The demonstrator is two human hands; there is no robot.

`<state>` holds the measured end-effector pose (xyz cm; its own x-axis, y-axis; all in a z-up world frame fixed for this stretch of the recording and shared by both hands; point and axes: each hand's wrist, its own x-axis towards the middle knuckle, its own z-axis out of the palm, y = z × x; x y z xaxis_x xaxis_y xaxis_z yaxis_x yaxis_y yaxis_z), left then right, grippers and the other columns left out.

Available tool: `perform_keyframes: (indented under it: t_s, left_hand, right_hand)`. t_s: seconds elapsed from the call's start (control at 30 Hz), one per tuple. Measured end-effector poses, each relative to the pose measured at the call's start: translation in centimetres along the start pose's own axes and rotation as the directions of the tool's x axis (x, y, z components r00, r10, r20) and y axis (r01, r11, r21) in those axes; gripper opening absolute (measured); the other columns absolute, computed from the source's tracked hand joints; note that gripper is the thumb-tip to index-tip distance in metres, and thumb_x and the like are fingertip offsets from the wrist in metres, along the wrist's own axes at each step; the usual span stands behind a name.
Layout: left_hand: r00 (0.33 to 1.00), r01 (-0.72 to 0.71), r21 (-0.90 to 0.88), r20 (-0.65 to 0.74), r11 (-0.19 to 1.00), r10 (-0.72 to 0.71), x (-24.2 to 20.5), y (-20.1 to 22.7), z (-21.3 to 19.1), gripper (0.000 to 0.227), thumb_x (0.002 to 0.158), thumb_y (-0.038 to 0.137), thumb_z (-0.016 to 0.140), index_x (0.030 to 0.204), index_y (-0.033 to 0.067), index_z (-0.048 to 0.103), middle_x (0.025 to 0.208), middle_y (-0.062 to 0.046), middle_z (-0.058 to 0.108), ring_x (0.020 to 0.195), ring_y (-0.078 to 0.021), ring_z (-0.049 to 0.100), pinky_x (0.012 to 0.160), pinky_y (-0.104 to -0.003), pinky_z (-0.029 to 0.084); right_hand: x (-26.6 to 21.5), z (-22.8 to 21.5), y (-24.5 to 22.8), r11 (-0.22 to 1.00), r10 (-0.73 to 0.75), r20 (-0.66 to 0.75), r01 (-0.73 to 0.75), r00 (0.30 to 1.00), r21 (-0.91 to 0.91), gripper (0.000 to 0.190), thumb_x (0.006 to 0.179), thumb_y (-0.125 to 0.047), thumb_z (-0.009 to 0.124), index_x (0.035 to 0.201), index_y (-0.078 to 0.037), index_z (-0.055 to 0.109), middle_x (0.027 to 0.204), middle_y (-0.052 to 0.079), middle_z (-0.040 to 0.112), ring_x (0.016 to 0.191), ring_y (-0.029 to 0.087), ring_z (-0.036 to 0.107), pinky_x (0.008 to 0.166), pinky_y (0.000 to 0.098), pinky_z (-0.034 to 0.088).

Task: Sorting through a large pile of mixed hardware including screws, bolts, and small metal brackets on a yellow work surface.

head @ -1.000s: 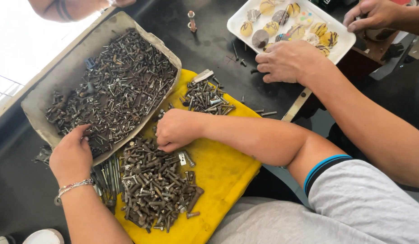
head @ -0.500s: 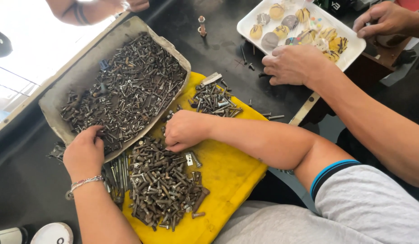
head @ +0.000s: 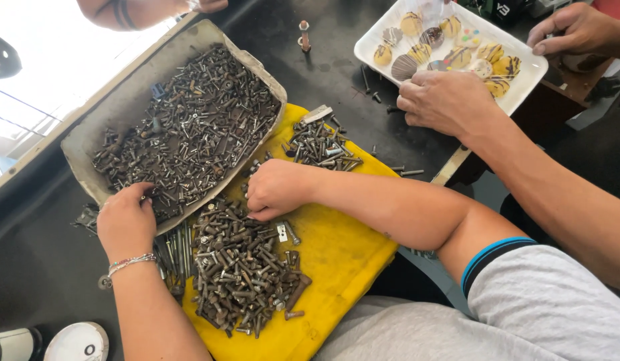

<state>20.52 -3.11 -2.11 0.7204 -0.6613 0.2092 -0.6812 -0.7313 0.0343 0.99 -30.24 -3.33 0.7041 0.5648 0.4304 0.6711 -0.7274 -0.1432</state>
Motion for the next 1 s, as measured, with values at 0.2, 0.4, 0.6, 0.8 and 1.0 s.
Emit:
perform_keyframes:
  t_s: [0.2,0.4,0.6,0.8,1.0]
  left_hand:
    - [1.000,0.021,0.047,-0.011,0.999,-0.020,0.0,-0.1,0.1,0.035,0.095,0.005,0.068,0.124,0.0215,0.078,0.101,-0.010,0.078,0.094,-0.0348,0.070,0.078,-0.050,0.058]
    - [0.999,-0.002,-0.012,-0.053,1.000,0.001,0.0,-0.3,0.4,0.035,0.092,0.001,0.066,0.120,0.0178,0.079,0.102,-0.009,0.078,0.095,-0.0345,0.071,0.083,-0.049,0.056]
    - [0.998,0.000,-0.049,-0.061,0.999,-0.003,0.0,0.1,0.0,0.031,0.093,0.001,0.070,0.121,0.0105,0.078,0.105,-0.012,0.078,0.097,-0.0340,0.071,0.087,-0.048,0.056]
    - [0.995,-0.011,-0.018,-0.100,1.000,0.010,-0.1,0.7,-0.7,0.028,0.096,0.001,0.071,0.122,0.0077,0.077,0.104,-0.012,0.078,0.096,-0.0338,0.072,0.081,-0.048,0.059]
    - [0.978,-0.056,-0.109,-0.207,0.992,0.033,-0.6,1.3,-2.2,0.031,0.095,0.013,0.077,0.126,0.0142,0.072,0.110,-0.011,0.074,0.105,-0.0332,0.071,0.093,-0.045,0.054]
  right_hand:
    - [-0.1,0.2,0.1,1.000,-0.008,-0.025,0.007,1.000,-0.028,0.040,0.096,-0.027,0.064,0.057,-0.017,0.062,0.059,-0.005,0.060,0.062,0.020,0.062,0.048,0.0359,0.047]
    - [0.0,0.0,0.0,1.000,-0.009,-0.014,0.009,1.000,-0.022,0.041,0.097,-0.027,0.064,0.058,-0.016,0.063,0.059,-0.004,0.061,0.061,0.021,0.062,0.048,0.0364,0.047]
    - [-0.1,0.0,0.0,1.000,-0.001,-0.005,0.001,1.000,-0.024,0.040,0.097,-0.028,0.064,0.058,-0.017,0.063,0.059,-0.004,0.060,0.061,0.021,0.061,0.049,0.0371,0.047]
    - [-0.1,0.0,0.2,1.000,-0.013,-0.009,0.013,1.000,-0.026,0.040,0.097,-0.028,0.064,0.058,-0.016,0.063,0.059,-0.004,0.061,0.062,0.022,0.062,0.049,0.0382,0.047]
    - [-0.5,1.8,0.9,0.995,-0.069,-0.146,0.058,0.987,-0.078,0.041,0.095,-0.042,0.064,0.062,-0.023,0.050,0.057,-0.006,0.050,0.066,0.017,0.063,0.056,0.0329,0.053]
